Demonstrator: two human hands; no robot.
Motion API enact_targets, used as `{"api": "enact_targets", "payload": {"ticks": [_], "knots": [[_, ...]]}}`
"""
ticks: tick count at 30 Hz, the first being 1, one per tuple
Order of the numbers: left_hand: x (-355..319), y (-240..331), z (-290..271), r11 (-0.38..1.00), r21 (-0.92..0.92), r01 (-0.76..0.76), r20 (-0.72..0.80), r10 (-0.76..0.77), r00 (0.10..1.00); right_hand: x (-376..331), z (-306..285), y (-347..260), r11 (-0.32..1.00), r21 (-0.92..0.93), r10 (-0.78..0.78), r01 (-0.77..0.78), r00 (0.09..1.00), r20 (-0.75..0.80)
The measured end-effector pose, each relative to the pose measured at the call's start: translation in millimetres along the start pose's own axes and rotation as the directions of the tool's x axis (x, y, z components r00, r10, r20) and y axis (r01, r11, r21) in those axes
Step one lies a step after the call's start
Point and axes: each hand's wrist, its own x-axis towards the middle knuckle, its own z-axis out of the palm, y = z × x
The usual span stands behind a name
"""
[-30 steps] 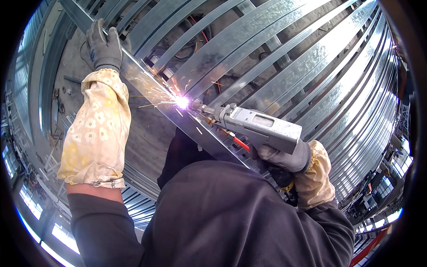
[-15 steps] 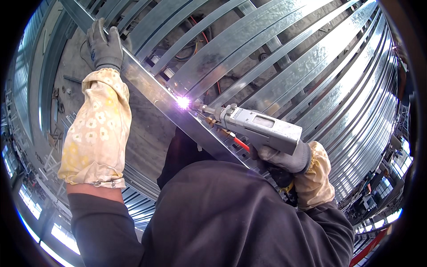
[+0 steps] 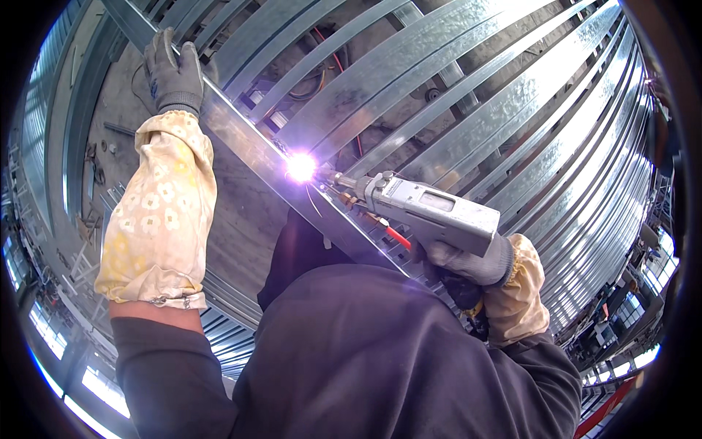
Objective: The person uses a handheld welding tool to join metal beams in a large curved frame structure. They move the tool along seams, creating bright sparks, and reposition the frame to access different joints.
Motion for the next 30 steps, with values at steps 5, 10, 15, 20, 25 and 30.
{"api": "enact_targets", "payload": {"ticks": [5, 10, 15, 20, 25, 30], "knots": [[-1, 0, -1, 1.000, 0.003, 0.007, -0.002, -0.007, 1.000, 3, 4, -10, 0.977, 0.194, -0.082, 0.086, 0.996, -0.028], [0, -2, -1, 0.999, -0.036, -0.006, -0.007, 0.005, 1.000, 7, 8, -17, 0.974, 0.226, -0.026, 0.033, 0.999, -0.036], [0, -2, 2, 0.997, -0.065, 0.040, -0.003, -0.041, 0.999, 10, 11, -15, 0.990, 0.144, 0.010, -0.003, 0.999, -0.047], [0, -9, 7, 0.999, -0.045, 0.010, -0.030, -0.011, 0.999, 14, 15, -12, 0.993, 0.073, -0.086, 0.091, 0.994, -0.070], [-1, -9, 9, 0.998, -0.058, 0.004, -0.042, -0.006, 0.999, 14, 14, -9, 0.996, 0.047, -0.078, 0.079, 0.997, -0.029], [-1, -8, 7, 0.999, -0.052, 0.010, -0.036, -0.012, 0.999, 9, 17, -27, 0.996, -0.016, 0.089, -0.089, 0.996, -0.015]]}}
